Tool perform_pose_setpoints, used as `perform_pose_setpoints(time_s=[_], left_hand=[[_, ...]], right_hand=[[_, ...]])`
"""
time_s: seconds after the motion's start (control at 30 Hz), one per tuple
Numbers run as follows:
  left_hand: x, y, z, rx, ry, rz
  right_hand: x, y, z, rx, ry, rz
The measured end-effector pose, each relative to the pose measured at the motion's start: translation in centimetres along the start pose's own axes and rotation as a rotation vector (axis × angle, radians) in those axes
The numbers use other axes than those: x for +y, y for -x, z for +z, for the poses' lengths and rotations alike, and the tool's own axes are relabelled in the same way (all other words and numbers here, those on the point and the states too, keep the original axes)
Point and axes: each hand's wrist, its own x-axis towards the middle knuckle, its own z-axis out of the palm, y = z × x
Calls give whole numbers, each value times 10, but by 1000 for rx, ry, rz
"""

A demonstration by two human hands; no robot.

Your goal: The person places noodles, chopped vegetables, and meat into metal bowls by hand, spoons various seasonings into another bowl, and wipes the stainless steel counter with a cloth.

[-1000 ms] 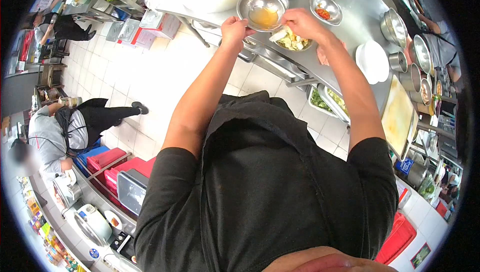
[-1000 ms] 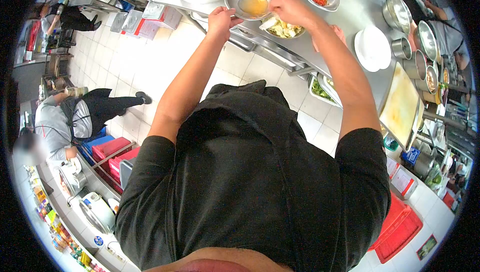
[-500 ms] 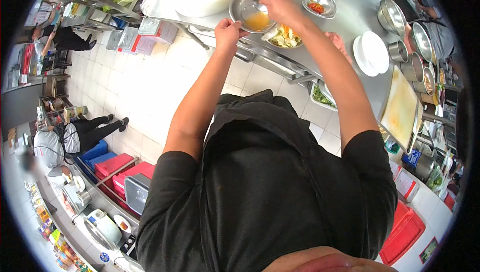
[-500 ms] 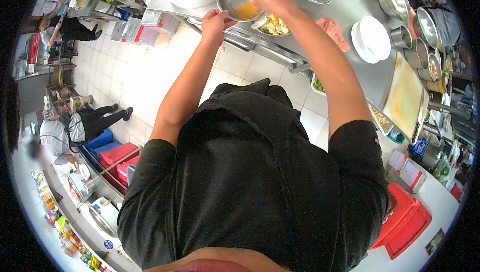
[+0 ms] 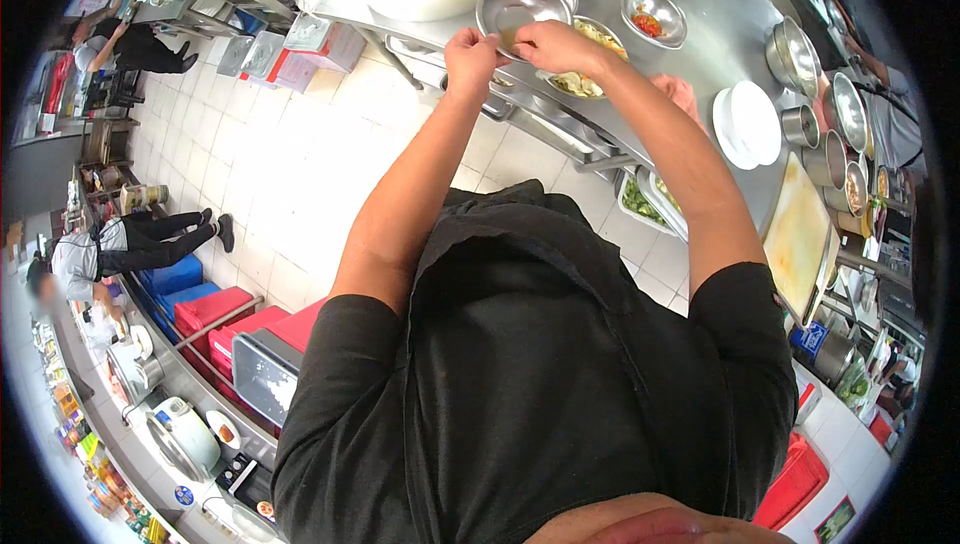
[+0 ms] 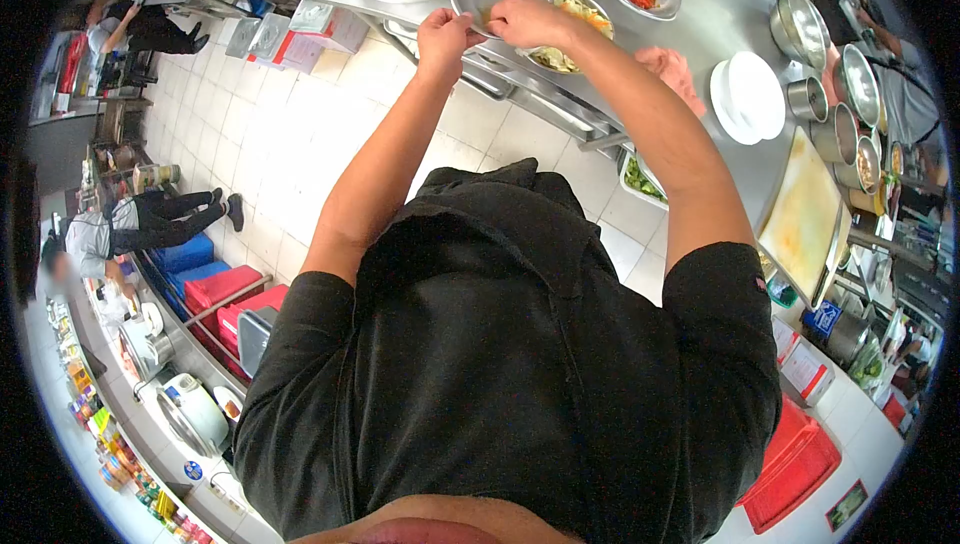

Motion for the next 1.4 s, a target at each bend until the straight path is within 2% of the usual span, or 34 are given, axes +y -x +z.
perform_pose_setpoints(time_s=[0.1,0.2,0.4,0.5,0.6,0.7,0.73,0.83,0.87,0.97,1.07,1.17,1.27,1.37,1.4], left_hand=[[-2,-1,1,7,14,10],[-1,0,7,22,17,-10],[-3,-5,17,3,23,48],[1,-5,16,-7,13,58],[1,-6,14,-29,22,23],[2,-3,16,-43,29,-10],[3,-1,18,-49,48,-11],[6,3,23,-46,39,-10],[5,3,23,-58,38,-4],[6,3,25,-73,35,15],[10,3,22,-58,20,57],[12,4,18,-73,2,128],[20,11,20,-100,-14,161],[22,21,26,-126,-17,154],[21,22,29,-146,-18,151]], right_hand=[[20,3,10,51,-51,-179],[27,16,1,72,37,-199],[71,49,-7,298,274,-247],[78,76,-18,165,219,21],[65,86,-33,437,46,51],[74,79,-32,425,-325,273],[74,78,-30,503,-219,120],[61,74,-17,532,12,-110],[48,78,-16,416,168,9],[43,73,-7,352,236,50],[61,79,3,505,54,19],[79,94,3,572,451,-106],[86,93,-5,611,358,11],[68,89,-20,782,-92,23],[61,87,-27,765,-241,128]])
